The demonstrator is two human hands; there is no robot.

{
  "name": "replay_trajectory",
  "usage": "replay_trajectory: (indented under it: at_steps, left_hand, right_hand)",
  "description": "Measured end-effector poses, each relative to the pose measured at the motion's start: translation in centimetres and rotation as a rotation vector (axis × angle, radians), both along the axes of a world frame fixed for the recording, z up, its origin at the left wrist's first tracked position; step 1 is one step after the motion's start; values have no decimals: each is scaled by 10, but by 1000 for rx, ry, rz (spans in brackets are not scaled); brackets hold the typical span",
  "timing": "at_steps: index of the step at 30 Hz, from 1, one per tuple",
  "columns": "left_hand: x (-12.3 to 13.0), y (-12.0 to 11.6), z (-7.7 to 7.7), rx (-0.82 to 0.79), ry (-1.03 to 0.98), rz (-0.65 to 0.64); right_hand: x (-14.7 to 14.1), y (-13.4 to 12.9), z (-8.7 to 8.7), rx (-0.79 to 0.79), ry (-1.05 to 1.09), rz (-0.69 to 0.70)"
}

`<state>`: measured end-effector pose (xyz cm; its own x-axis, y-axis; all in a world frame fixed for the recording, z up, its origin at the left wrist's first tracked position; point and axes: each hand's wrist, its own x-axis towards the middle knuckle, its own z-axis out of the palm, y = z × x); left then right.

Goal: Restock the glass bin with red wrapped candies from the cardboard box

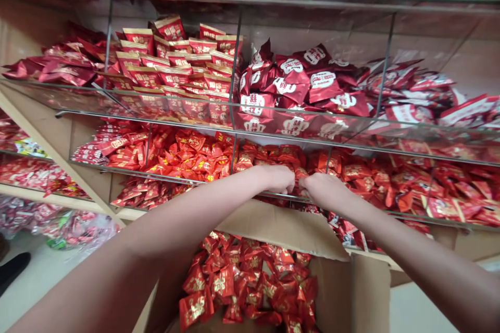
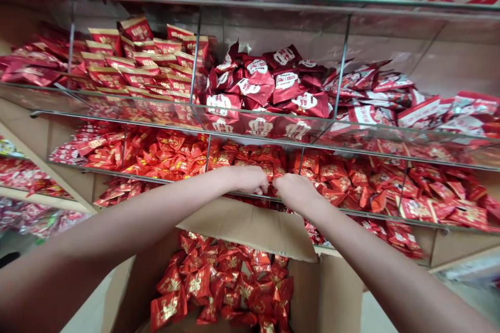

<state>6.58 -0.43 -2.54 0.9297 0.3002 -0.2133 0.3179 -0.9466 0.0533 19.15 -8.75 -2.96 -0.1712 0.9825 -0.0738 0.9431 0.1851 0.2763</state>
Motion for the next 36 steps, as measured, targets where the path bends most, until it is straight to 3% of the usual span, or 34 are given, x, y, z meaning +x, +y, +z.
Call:
replay_trajectory:
  at_steps: [7,14,27,36]
  left_hand:
    - [9,1,8,24,103,-1]
    - [5,-6,2,89,64,-29]
    - [8,0,11,14,147,-8]
    - [-4,-11,7,85,135,22]
  right_hand:
    - [0,1,-2,-9,24,-33]
    - [-1,-5,-6,-19,32,-14]
    - [-2,-4,-12,11,23,-85]
    - [-5,-3,6,-107,18,83]
